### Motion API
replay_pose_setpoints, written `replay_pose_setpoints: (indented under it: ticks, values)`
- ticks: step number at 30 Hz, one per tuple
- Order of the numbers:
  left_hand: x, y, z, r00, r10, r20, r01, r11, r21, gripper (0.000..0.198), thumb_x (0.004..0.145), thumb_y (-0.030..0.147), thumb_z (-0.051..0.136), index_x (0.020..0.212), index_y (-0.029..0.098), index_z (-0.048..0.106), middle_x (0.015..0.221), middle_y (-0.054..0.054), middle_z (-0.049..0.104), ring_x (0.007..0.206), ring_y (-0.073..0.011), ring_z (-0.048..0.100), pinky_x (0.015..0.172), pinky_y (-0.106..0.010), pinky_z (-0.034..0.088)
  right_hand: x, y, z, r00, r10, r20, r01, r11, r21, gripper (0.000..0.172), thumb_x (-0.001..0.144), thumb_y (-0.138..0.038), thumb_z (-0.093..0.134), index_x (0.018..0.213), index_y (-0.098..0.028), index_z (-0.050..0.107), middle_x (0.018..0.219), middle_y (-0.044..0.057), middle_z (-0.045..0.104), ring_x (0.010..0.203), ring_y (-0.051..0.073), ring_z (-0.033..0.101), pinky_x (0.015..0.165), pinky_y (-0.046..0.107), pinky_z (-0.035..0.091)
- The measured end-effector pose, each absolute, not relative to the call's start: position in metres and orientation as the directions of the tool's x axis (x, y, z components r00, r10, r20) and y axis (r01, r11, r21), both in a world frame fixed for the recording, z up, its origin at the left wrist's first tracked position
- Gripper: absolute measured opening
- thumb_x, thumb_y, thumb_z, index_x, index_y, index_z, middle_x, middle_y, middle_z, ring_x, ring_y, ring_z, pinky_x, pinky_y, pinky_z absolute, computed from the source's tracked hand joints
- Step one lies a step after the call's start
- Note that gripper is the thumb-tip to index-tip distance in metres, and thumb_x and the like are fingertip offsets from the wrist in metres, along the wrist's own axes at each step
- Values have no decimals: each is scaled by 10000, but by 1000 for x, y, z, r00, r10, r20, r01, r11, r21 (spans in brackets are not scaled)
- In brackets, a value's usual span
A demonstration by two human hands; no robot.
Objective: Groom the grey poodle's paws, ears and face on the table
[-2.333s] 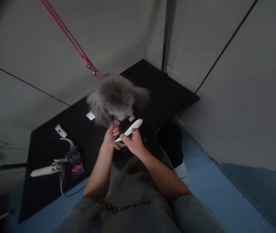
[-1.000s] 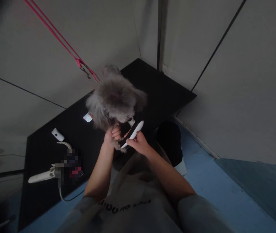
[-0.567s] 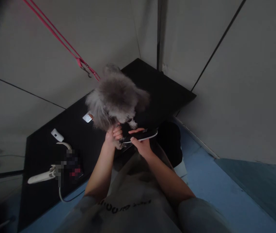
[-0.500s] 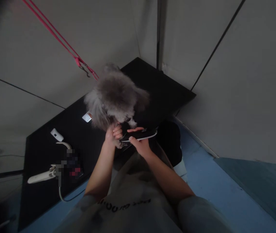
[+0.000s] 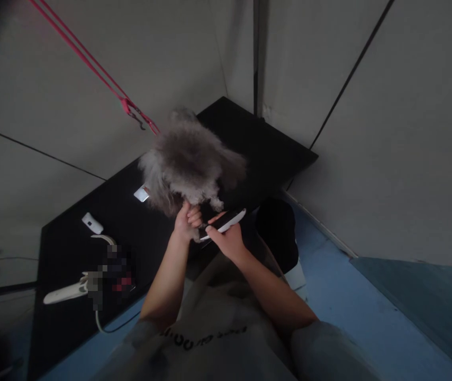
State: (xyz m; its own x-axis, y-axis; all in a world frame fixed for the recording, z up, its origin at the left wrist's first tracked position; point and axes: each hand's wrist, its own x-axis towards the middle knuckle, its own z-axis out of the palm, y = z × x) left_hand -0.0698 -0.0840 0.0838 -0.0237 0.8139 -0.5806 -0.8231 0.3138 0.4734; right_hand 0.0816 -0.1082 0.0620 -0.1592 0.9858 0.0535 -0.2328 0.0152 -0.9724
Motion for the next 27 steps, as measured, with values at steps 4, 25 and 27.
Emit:
replay_pose_setpoints:
  ticks: [4,25,27]
  values:
    - [-69,-84,84,-3,796,-606,-825,340,451,531,914,401,599,572,191,251,456,98,163,311,-30,171,315,-165,112,85,-103,66,-260,960,102,-192,52,-980,205,700,-290,731,873,-241,634,880,26,705,802,207,658,768,358,532]
    - [-68,-81,82,-10,850,-526,-868,254,427,568,1028,430,308,525,182,215,440,85,162,321,-30,107,307,-155,127,87,-135,22,-128,874,-469,-731,-403,-551,481,621,-438,852,960,-223,587,671,-58,617,499,85,519,474,233,465]
    - [-68,-81,81,-25,865,-500,-869,228,438,558,1019,424,356,531,176,244,450,89,169,324,-27,105,308,-152,118,86,-137,23,-108,879,-465,-743,-382,-550,483,627,-457,852,957,-227,585,673,-61,606,509,88,525,479,238,473]
